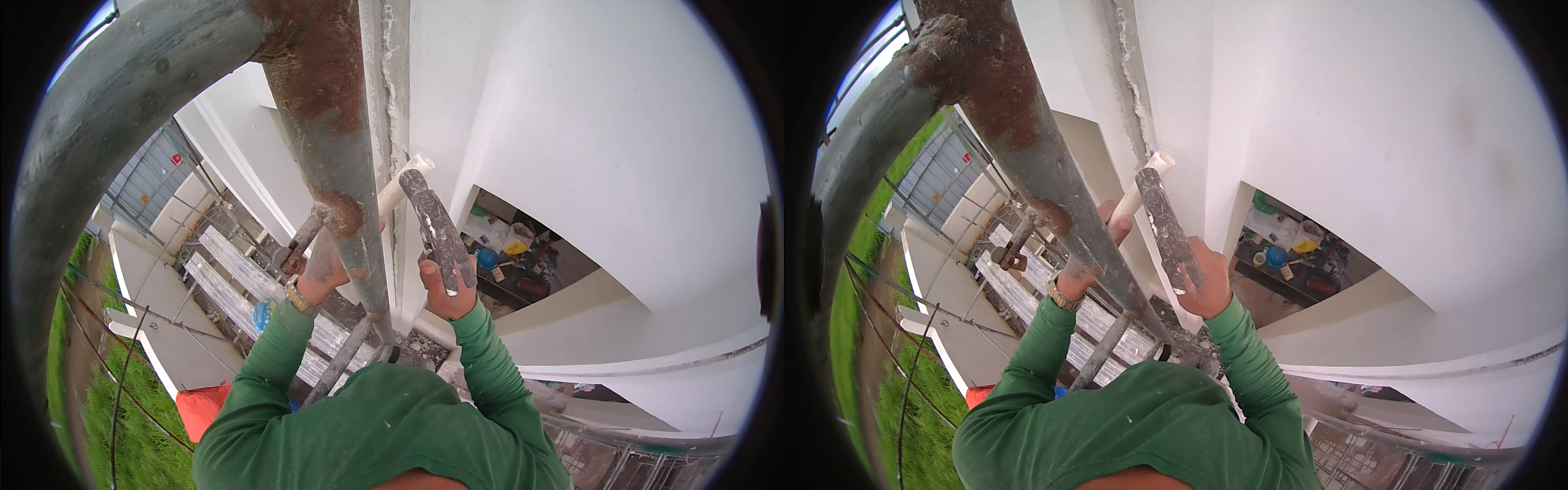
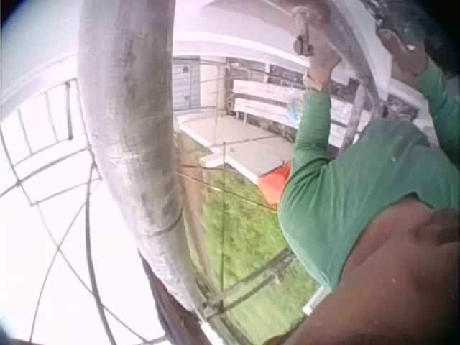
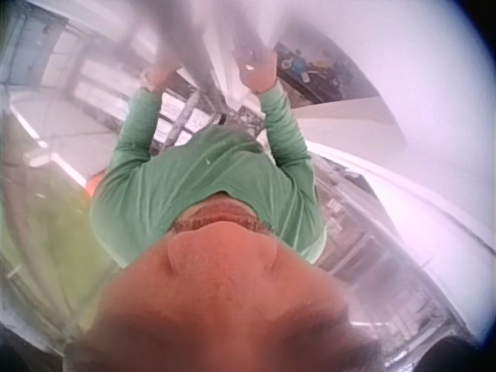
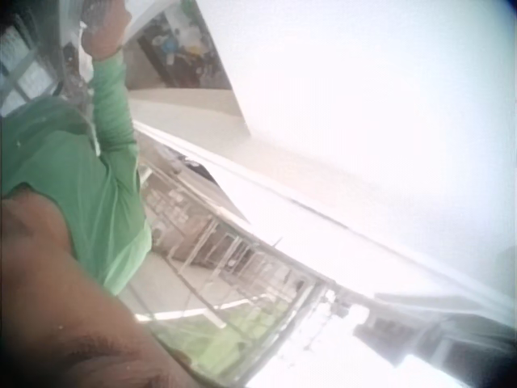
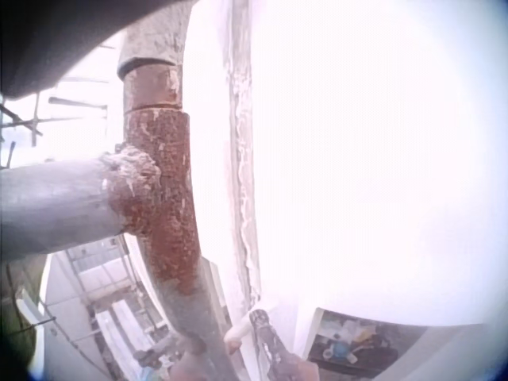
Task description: The person secures a white PVC pipe to a wall using a hammer and nails while standing on scaffolding. They repeatedly position the pipe, insert nails, and hammer them into the wall to fasten the pipe in place.
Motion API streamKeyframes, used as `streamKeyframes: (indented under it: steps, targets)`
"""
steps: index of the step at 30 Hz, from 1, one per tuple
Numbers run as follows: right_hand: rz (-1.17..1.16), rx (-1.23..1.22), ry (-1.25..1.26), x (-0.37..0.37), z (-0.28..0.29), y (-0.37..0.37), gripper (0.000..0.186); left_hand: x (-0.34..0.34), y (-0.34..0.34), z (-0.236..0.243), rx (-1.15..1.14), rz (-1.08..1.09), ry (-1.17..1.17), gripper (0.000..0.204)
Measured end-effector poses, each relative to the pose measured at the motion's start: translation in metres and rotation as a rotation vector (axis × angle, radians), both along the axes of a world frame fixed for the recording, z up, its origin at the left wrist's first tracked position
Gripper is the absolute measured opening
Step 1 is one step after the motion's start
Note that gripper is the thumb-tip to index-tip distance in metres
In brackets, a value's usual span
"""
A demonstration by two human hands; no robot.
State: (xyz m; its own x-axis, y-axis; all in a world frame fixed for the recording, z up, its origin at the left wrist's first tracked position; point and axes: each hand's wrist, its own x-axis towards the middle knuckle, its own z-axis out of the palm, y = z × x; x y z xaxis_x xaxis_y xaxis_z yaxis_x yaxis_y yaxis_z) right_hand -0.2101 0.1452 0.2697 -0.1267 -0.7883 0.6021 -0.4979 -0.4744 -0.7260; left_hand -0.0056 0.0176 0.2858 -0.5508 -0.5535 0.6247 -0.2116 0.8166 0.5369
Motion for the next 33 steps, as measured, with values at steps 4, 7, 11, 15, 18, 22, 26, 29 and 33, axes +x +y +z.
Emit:
streamKeyframes:
  steps: [4,7,11,15,18,22,26,29,33]
  targets:
    - [-0.010,-0.048,-0.039,0.007,-0.021,-0.004,0.027,0.005,-0.030,-0.023,-0.281,0.076,0.094,0.039]
    - [0.080,0.002,-0.170,0.012,-0.029,-0.001,0.024,0.005,-0.047,-0.021,-0.234,0.052,0.134,0.040]
    - [0.191,-0.049,-0.299,0.010,-0.044,-0.005,0.023,-0.013,-0.055,-0.013,0.348,-0.012,0.249,0.042]
    - [0.085,0.030,-0.192,0.011,-0.027,-0.001,0.028,-0.013,-0.056,-0.013,0.345,-0.025,0.304,0.040]
    - [-0.088,0.082,0.098,0.013,-0.011,0.004,0.033,-0.010,-0.061,-0.025,0.229,0.017,0.259,0.038]
    - [-0.009,-0.144,-0.176,0.023,-0.014,-0.012,0.048,-0.006,-0.080,-0.047,0.140,0.073,0.157,0.038]
    - [0.017,-0.225,-0.215,0.024,-0.012,-0.030,0.042,0.000,-0.092,-0.059,0.076,0.084,0.154,0.039]
    - [-0.053,-0.125,0.036,0.003,-0.002,-0.035,0.042,-0.014,-0.070,-0.035,0.178,0.037,0.200,0.040]
    - [-0.023,-0.117,-0.164,0.006,-0.022,-0.040,0.036,-0.016,-0.056,-0.013,0.213,0.035,0.209,0.040]
